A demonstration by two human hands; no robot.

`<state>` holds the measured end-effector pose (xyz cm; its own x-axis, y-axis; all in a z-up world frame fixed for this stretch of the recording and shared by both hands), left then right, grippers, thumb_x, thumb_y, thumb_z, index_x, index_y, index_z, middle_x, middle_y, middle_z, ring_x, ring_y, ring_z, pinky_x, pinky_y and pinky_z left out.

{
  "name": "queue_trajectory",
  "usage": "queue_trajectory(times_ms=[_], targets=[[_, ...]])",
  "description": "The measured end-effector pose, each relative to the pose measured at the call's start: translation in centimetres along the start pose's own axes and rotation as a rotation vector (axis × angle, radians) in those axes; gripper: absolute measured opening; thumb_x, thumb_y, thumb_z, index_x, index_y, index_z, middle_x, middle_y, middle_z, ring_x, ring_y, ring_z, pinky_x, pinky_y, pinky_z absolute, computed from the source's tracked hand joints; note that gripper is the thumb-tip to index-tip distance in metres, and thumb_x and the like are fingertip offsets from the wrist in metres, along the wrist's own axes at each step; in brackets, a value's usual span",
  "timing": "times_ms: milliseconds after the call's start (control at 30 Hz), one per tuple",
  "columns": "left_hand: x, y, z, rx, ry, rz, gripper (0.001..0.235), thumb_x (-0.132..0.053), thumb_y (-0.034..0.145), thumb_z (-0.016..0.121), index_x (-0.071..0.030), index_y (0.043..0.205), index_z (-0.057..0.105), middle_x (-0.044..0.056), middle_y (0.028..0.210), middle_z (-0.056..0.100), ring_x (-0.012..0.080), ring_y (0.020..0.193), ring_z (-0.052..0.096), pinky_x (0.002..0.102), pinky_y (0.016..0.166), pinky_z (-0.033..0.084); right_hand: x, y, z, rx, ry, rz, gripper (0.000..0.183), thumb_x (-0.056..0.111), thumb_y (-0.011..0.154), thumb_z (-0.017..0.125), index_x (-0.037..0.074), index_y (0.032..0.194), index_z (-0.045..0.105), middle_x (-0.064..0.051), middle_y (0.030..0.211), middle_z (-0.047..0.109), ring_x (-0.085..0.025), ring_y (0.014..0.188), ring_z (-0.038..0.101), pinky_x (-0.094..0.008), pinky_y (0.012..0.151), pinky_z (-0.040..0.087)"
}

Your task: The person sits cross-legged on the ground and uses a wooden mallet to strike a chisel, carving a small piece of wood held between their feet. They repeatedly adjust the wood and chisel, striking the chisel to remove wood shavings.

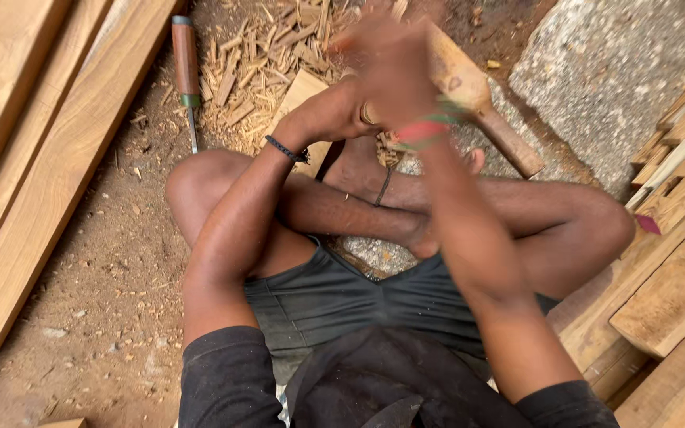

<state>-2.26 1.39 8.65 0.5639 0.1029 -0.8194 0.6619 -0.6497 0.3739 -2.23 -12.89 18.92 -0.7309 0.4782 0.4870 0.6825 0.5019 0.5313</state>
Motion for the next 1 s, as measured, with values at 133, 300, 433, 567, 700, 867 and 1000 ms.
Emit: queue_trajectory(times_ms=[133, 300, 433, 567, 700, 867, 1000], targets=[[4.5, -1.9, 1.7, 0.039, 0.227, -0.03, 0.052, -0.023, 0.082, 0.084, 0.002, 0.125, 0.067, 0.025, 0.118, 0.071, 0.0407, 0.108, 0.066, 0.049, 0.097, 0.051, 0.4, 1.2, 4.8, 0.186, -0.307, 0.142, 0.03, 0.037, 0.096, 0.065, 0.013, 0.088, 0.081, -0.017, 0.096, 0.076, -0.032, 0.118, 0.067, -0.061, 0.12, 0.013], [6.4, -2.8, 2.4, 0.108, 0.016, -0.282, 0.042, -0.028, 0.082, 0.083, -0.006, 0.116, 0.07, 0.017, 0.11, 0.075, 0.0322, 0.102, 0.07, 0.043, 0.092, 0.055, -2.7, -0.2, 3.5, 0.203, -0.248, 0.158, 0.033, 0.037, 0.1, 0.059, 0.011, 0.102, 0.079, -0.017, 0.098, 0.076, -0.035, 0.111, 0.067, -0.063, 0.112, 0.021], [10.1, -3.2, 3.1, 0.066, 0.019, -0.343, 0.038, -0.029, 0.08, 0.085, -0.007, 0.108, 0.071, 0.013, 0.102, 0.076, 0.0278, 0.095, 0.071, 0.041, 0.085, 0.056, -5.3, -4.1, 11.6, 0.449, -0.691, 0.059, 0.045, 0.03, 0.091, 0.061, 0.006, 0.127, 0.07, -0.017, 0.108, 0.071, -0.037, 0.106, 0.063, -0.073, 0.098, 0.03], [12.9, -5.5, 1.9, 0.02, 0.048, -0.457, 0.035, -0.03, 0.077, 0.086, -0.008, 0.1, 0.072, 0.009, 0.093, 0.076, 0.0233, 0.087, 0.071, 0.039, 0.078, 0.057, -5.1, -5.5, 9.0, 0.215, 0.216, 0.535, 0.058, 0.049, 0.097, 0.055, 0.017, 0.146, 0.06, -0.016, 0.141, 0.058, -0.033, 0.126, 0.056, -0.057, 0.111, 0.046], [12.6, -4.4, -1.0, -0.021, -0.029, -0.544, 0.03, -0.031, 0.081, 0.085, -0.007, 0.089, 0.07, 0.005, 0.08, 0.072, 0.0167, 0.075, 0.065, 0.035, 0.07, 0.055, -6.6, -8.5, -1.3, -0.593, 1.386, 0.695, 0.098, 0.078, 0.089, 0.058, 0.008, 0.153, 0.035, -0.029, 0.146, 0.056, -0.044, 0.131, 0.059, -0.069, 0.116, 0.041], [10.5, -2.9, 3.2, -0.5, 0.17, -0.698, 0.034, -0.032, 0.091, 0.081, -0.002, 0.088, 0.066, 0.005, 0.075, 0.063, 0.0169, 0.071, 0.055, 0.035, 0.064, 0.045, -14.0, -17.8, -12.0, -1.354, 1.687, 0.268, 0.116, 0.083, 0.08, 0.059, 0.023, 0.163, 0.004, -0.03, 0.144, 0.047, -0.048, 0.127, 0.055, -0.068, 0.111, 0.043], [9.2, -3.8, 5.8, -0.685, 0.139, -0.577, 0.028, -0.02, 0.09, 0.083, -0.002, 0.087, 0.061, 0.001, 0.075, 0.059, 0.0124, 0.071, 0.048, 0.03, 0.062, 0.043, -15.1, -21.4, -10.5, -1.47, 1.7, 0.341, 0.109, 0.08, 0.079, 0.061, 0.027, 0.16, 0.011, -0.033, 0.148, 0.042, -0.051, 0.126, 0.056, -0.066, 0.112, 0.046]])
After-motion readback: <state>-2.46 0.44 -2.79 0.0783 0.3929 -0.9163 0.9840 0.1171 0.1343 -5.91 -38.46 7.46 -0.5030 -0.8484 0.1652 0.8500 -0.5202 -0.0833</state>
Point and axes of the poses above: each hand's wrist, its own y-axis towards the middle knuckle, its own z-axis out of the palm, x = y × z, the point moved 2 cm from there along y, towards the middle knuckle
